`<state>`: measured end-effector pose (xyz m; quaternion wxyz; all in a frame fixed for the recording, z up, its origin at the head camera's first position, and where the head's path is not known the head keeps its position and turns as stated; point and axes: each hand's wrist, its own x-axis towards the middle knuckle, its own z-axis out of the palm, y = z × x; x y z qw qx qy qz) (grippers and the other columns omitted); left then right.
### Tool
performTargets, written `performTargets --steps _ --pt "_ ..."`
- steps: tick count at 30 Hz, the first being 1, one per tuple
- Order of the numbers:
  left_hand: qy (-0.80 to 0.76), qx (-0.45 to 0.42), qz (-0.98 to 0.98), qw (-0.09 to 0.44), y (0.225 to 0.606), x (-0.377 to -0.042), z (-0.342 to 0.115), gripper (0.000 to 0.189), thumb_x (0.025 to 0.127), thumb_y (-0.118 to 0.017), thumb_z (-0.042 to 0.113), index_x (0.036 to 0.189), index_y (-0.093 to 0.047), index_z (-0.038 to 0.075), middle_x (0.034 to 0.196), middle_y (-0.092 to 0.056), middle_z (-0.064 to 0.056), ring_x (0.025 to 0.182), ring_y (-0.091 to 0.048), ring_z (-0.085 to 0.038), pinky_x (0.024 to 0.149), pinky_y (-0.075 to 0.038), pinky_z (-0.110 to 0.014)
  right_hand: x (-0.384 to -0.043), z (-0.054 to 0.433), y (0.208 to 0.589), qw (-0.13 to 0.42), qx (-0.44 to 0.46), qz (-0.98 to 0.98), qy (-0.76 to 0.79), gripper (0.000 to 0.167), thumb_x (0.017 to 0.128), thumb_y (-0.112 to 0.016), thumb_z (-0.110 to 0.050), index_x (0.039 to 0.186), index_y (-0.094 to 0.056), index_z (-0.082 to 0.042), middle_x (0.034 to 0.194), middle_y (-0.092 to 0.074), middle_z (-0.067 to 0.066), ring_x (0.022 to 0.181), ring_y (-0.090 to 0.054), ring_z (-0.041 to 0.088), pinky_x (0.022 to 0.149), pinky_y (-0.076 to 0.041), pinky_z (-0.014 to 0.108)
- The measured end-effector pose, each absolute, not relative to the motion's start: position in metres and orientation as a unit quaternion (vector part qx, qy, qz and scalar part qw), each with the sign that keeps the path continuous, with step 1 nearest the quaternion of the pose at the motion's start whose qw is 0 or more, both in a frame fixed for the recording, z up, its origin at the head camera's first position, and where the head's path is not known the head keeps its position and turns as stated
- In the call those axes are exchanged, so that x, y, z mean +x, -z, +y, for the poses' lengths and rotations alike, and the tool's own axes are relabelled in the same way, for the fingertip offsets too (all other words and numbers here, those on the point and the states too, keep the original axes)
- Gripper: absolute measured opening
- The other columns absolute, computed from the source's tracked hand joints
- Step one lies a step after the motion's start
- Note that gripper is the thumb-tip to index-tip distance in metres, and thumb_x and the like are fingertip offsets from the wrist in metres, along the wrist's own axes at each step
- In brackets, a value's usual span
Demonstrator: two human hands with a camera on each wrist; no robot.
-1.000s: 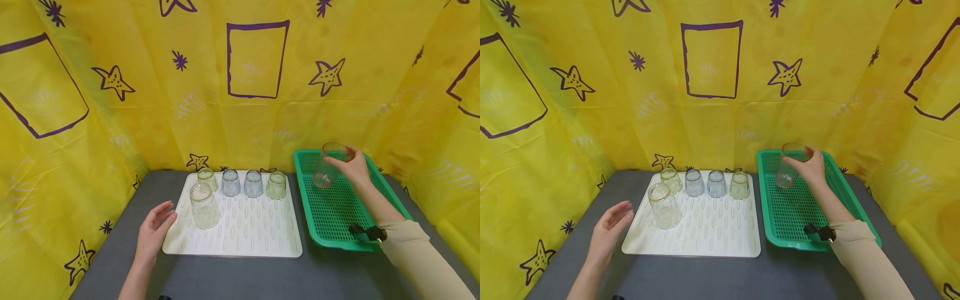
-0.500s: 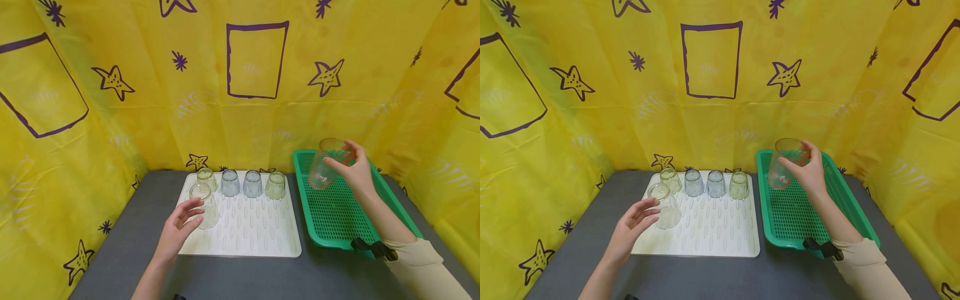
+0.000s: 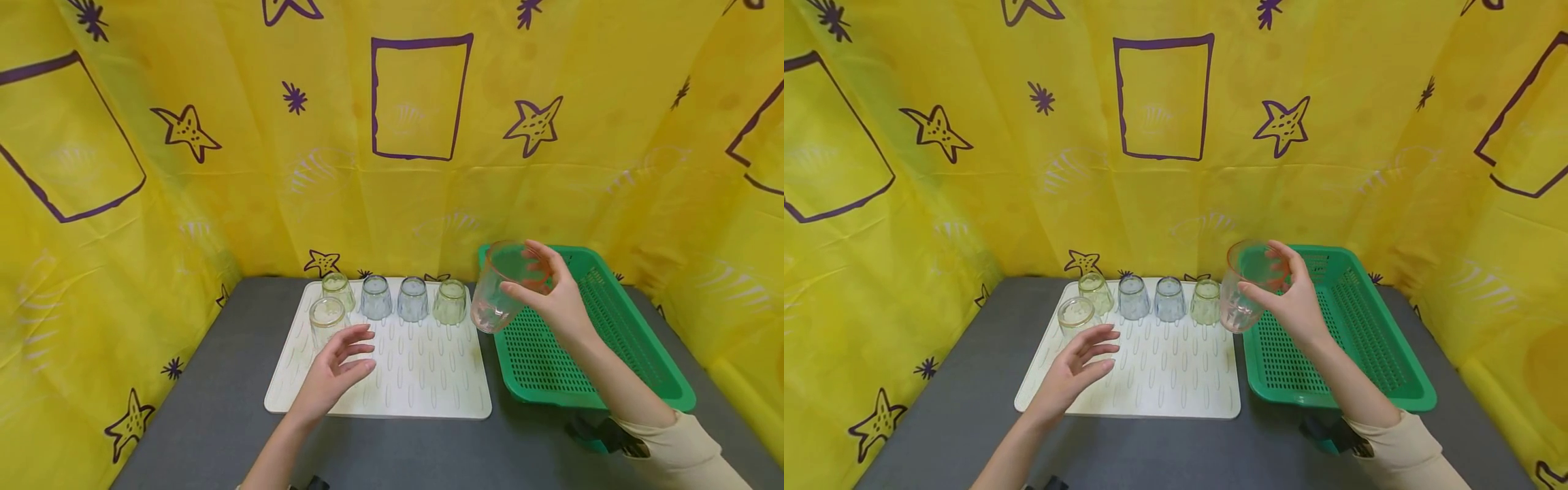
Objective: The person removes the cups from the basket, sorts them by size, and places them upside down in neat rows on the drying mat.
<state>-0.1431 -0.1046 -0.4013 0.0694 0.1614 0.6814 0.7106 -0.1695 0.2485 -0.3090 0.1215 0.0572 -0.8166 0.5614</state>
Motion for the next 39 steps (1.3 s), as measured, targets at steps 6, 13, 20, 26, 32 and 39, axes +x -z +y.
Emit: performTargets --steps 6,13,20,26,32,39 --pt "-0.705 0.17 0.683 0.085 0.403 -0.144 -0.094 0.057 0.088 -0.07 0.006 0.14 -0.046 0.011 0.135 -0.051 -0.012 0.121 -0.052 -0.032 0.097 -0.047 -0.034 -0.163 0.231 0.316 0.085 0.095 -0.811 -0.571 0.074 0.087 -0.073 -0.014 0.15 -0.034 -0.018 0.139 -0.041 0.007 0.112 -0.046 0.025 0.085 -0.046 0.025" --pt "-0.686 0.174 0.7 0.094 0.399 -0.149 -0.081 0.063 0.085 -0.075 0.011 0.141 -0.045 0.017 0.137 -0.051 -0.007 0.122 -0.052 -0.027 0.097 -0.047 -0.036 -0.16 0.215 0.329 0.045 0.133 -0.81 -0.57 0.077 0.085 -0.076 -0.014 0.149 -0.035 -0.018 0.137 -0.044 0.006 0.118 -0.043 0.022 0.086 -0.046 0.025" --pt "-0.669 0.196 0.71 0.099 0.396 -0.155 -0.069 0.068 0.084 -0.077 0.012 0.143 -0.043 0.017 0.139 -0.049 -0.004 0.124 -0.051 -0.026 0.099 -0.046 -0.039 -0.158 0.201 0.341 0.02 0.175 -0.8 -0.573 0.077 0.082 -0.078 -0.014 0.148 -0.037 -0.016 0.144 -0.041 0.006 0.129 -0.038 0.025 0.097 -0.04 0.054" --pt "-0.641 0.218 0.728 0.104 0.398 -0.16 -0.06 0.074 0.081 -0.08 0.017 0.144 -0.042 0.017 0.141 -0.048 -0.001 0.126 -0.049 -0.024 0.099 -0.045 -0.04 -0.155 0.191 0.352 0.002 0.209 -0.787 -0.58 0.078 0.081 -0.079 -0.013 0.147 -0.038 -0.014 0.142 -0.042 0.01 0.128 -0.039 0.028 0.098 -0.039 0.057" --pt "-0.618 0.244 0.74 0.106 0.4 -0.163 -0.053 0.079 0.079 -0.082 0.021 0.145 -0.041 0.017 0.14 -0.05 -0.007 0.124 -0.049 -0.02 0.098 -0.046 -0.04 -0.153 0.184 0.361 -0.005 0.225 -0.792 -0.568 0.079 0.079 -0.081 -0.015 0.145 -0.04 -0.013 0.133 -0.048 0.007 0.118 -0.043 0.029 0.096 -0.044 0.048" --pt "-0.604 0.259 0.746 0.105 0.4 -0.163 -0.049 0.08 0.077 -0.083 0.024 0.145 -0.042 0.018 0.134 -0.054 -0.003 0.124 -0.05 -0.025 0.097 -0.046 -0.039 -0.152 0.178 0.369 -0.018 0.236 -0.795 -0.559 0.079 0.077 -0.083 -0.019 0.144 -0.041 -0.019 0.136 -0.047 0.008 0.124 -0.044 0.029 0.097 -0.045 0.041"
